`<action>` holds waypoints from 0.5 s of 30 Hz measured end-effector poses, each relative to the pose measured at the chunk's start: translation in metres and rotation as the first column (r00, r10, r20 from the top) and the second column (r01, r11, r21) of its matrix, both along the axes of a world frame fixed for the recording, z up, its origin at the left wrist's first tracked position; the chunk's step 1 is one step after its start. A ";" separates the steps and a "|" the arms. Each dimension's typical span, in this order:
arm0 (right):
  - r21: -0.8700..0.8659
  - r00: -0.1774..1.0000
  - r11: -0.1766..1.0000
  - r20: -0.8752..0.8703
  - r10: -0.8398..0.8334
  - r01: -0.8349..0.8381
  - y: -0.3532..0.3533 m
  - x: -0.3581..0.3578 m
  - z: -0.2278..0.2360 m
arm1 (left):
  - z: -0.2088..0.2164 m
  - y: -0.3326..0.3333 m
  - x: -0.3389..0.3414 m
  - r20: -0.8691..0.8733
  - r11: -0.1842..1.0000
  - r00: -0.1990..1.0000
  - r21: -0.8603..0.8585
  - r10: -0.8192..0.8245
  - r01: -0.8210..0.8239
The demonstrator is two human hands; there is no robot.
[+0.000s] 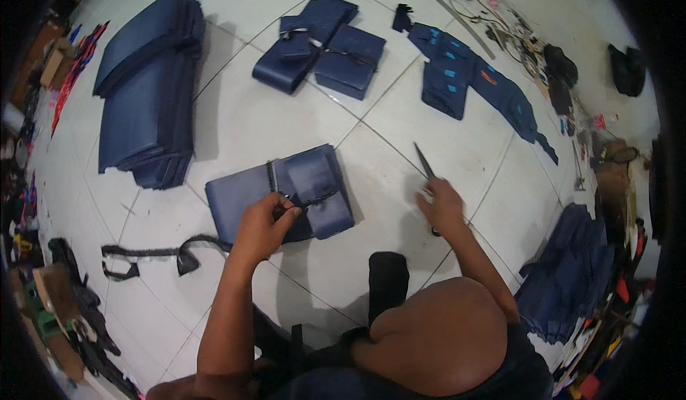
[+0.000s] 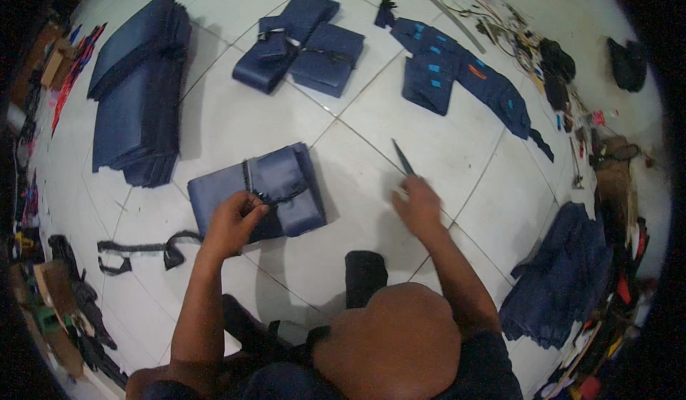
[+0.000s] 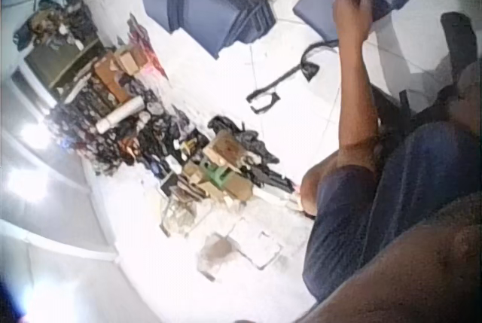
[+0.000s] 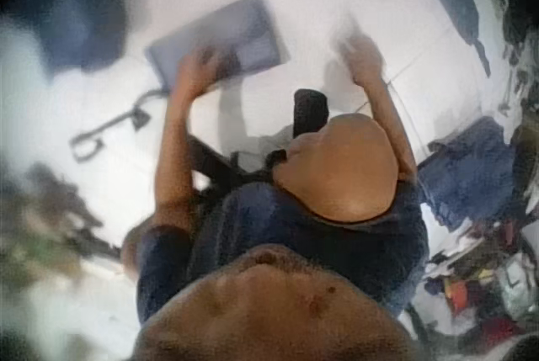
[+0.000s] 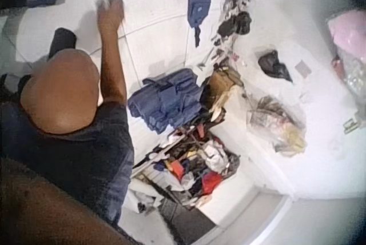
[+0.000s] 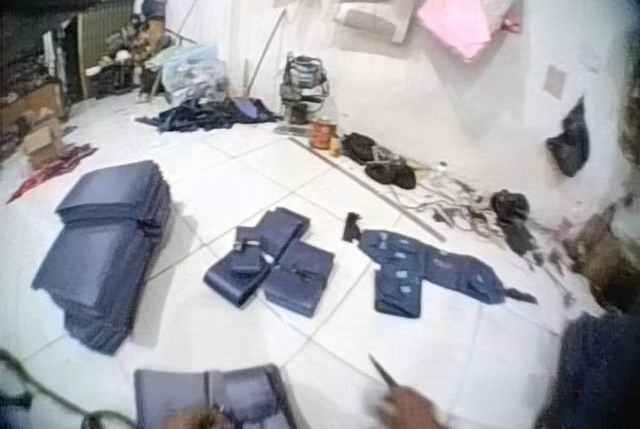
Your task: The person sorts through blue fabric pieces and ties them into bundles using strips of dark fabric, then stacks the bundles on a pile.
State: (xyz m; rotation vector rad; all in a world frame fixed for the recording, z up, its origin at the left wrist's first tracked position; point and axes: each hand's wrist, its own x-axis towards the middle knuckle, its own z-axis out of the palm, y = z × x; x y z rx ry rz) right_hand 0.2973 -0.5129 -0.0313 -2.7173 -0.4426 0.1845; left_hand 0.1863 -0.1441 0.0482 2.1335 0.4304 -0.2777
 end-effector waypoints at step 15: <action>-0.283 0.921 0.951 -0.322 -0.218 0.126 -0.062 -0.043 0.013 | 0.027 0.053 0.000 -0.027 0.997 0.999 0.077 -0.025 0.027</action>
